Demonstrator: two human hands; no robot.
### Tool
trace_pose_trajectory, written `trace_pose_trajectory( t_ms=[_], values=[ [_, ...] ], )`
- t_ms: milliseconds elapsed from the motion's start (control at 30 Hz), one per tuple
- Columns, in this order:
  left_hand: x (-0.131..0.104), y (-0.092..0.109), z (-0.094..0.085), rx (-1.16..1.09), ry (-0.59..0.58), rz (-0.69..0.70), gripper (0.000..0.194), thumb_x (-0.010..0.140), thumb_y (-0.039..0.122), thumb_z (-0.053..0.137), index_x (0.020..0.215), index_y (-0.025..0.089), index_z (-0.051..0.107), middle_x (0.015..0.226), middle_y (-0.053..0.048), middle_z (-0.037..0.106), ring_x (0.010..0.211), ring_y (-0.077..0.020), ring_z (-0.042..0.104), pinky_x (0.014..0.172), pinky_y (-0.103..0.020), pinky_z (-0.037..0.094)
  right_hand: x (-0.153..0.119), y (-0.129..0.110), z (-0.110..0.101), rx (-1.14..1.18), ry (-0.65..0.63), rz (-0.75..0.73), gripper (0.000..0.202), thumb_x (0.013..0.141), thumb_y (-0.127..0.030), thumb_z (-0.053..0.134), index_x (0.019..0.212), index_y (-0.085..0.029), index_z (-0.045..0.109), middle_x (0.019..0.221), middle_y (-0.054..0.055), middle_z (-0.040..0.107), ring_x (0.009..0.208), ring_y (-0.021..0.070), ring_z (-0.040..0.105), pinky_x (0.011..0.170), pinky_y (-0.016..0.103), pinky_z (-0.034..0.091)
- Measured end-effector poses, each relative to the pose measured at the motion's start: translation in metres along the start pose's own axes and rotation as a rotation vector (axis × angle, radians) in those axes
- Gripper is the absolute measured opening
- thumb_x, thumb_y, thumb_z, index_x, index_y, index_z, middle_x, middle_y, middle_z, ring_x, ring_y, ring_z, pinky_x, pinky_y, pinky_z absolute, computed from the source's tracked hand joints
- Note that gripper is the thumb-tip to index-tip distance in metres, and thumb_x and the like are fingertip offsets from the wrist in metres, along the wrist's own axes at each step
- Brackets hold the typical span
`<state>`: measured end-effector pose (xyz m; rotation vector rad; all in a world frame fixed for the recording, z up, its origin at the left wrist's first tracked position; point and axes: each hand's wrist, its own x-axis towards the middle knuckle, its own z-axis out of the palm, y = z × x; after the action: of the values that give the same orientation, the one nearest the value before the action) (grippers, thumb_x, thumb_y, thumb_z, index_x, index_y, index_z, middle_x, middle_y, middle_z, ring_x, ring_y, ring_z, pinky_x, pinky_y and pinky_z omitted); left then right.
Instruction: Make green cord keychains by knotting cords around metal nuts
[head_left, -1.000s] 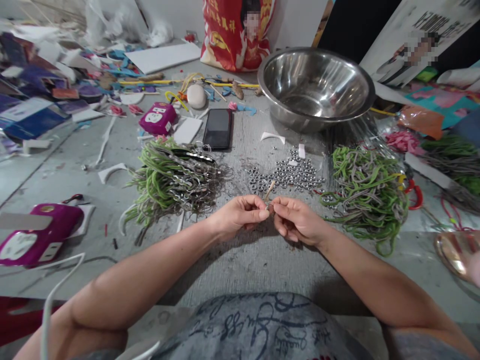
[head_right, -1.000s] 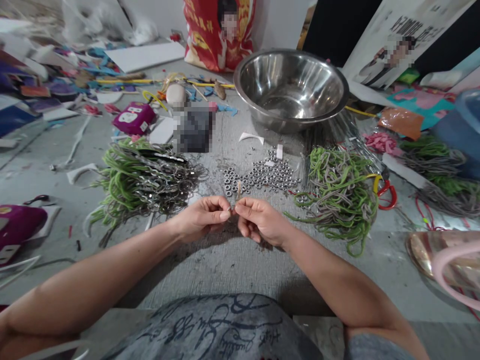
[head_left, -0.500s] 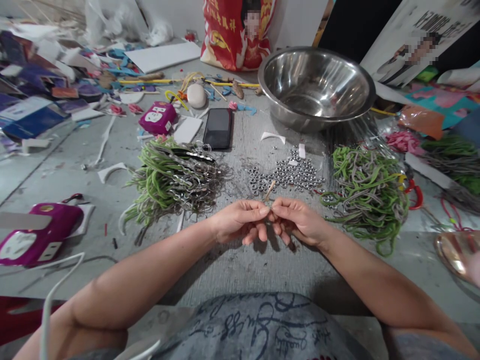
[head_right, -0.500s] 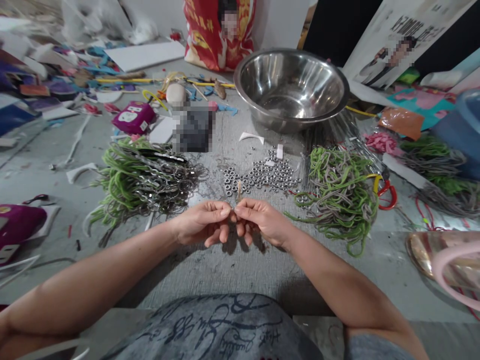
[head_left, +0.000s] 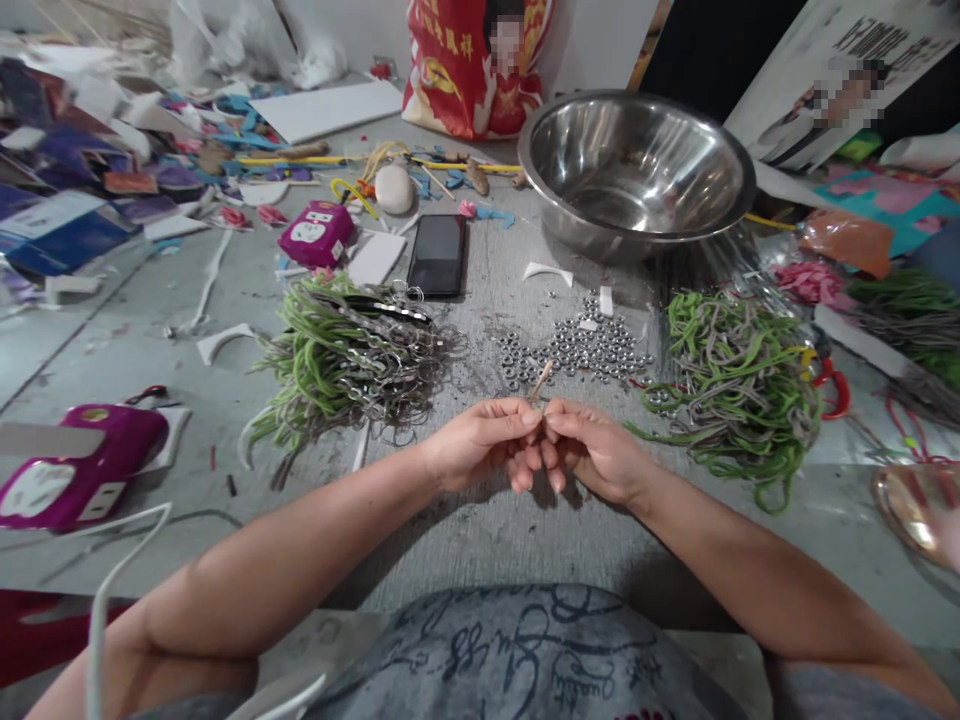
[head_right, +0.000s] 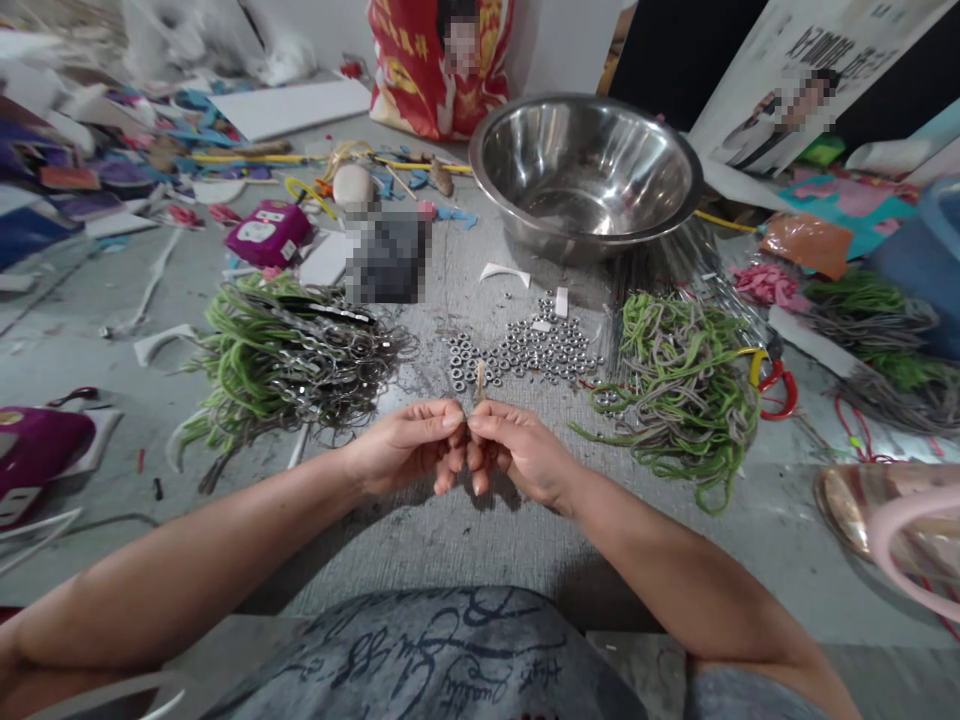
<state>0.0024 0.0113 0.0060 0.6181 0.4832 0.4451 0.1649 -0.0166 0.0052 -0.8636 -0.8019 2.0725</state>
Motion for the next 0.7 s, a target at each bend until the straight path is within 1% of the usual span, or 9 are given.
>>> trace_pose_trajectory(
  t_ms=[233,367,533,700],
  values=[
    [-0.001,0.001,0.004,-0.013,-0.023,0.015,0.033,0.071,0.039,0.069,0.061,0.011,0.055,0.055,-0.001,0.063,0.041,-0.0108,0.059,0.038,-0.018,0.047,-0.001,-0.001,0.004,0.054,-0.022,-0.007,0.027,0.073,-0.033,0.064,0.058,-0.017,0.049,0.051,-0.003,0.062,0.038,0.0101,0.057,0.037,0.019,0.046],
    [-0.001,0.0,0.003,-0.007,-0.043,0.029,0.034,0.072,0.04,0.068,0.061,0.011,0.054,0.056,-0.001,0.063,0.042,-0.0107,0.059,0.038,-0.017,0.047,0.0,-0.001,0.004,0.037,-0.038,-0.002,0.029,0.072,-0.036,0.065,0.058,-0.017,0.049,0.052,-0.003,0.063,0.038,0.0105,0.058,0.037,0.019,0.046],
    [0.001,0.0,-0.001,0.057,0.039,0.025,0.035,0.071,0.043,0.069,0.066,0.013,0.051,0.054,0.0,0.061,0.039,-0.01,0.056,0.037,-0.019,0.045,0.002,-0.005,-0.004,-0.096,-0.004,0.015,0.027,0.076,-0.039,0.063,0.065,-0.016,0.053,0.056,-0.002,0.064,0.042,0.0094,0.059,0.041,0.019,0.047],
    [0.002,0.002,-0.001,0.212,0.142,0.06,0.036,0.072,0.047,0.066,0.076,0.014,0.052,0.053,0.001,0.06,0.035,-0.0079,0.051,0.035,-0.017,0.038,0.003,-0.011,-0.009,-0.192,0.016,0.042,0.031,0.077,-0.042,0.061,0.062,-0.017,0.05,0.044,-0.005,0.056,0.032,0.0063,0.049,0.034,0.016,0.041]
  ],
)
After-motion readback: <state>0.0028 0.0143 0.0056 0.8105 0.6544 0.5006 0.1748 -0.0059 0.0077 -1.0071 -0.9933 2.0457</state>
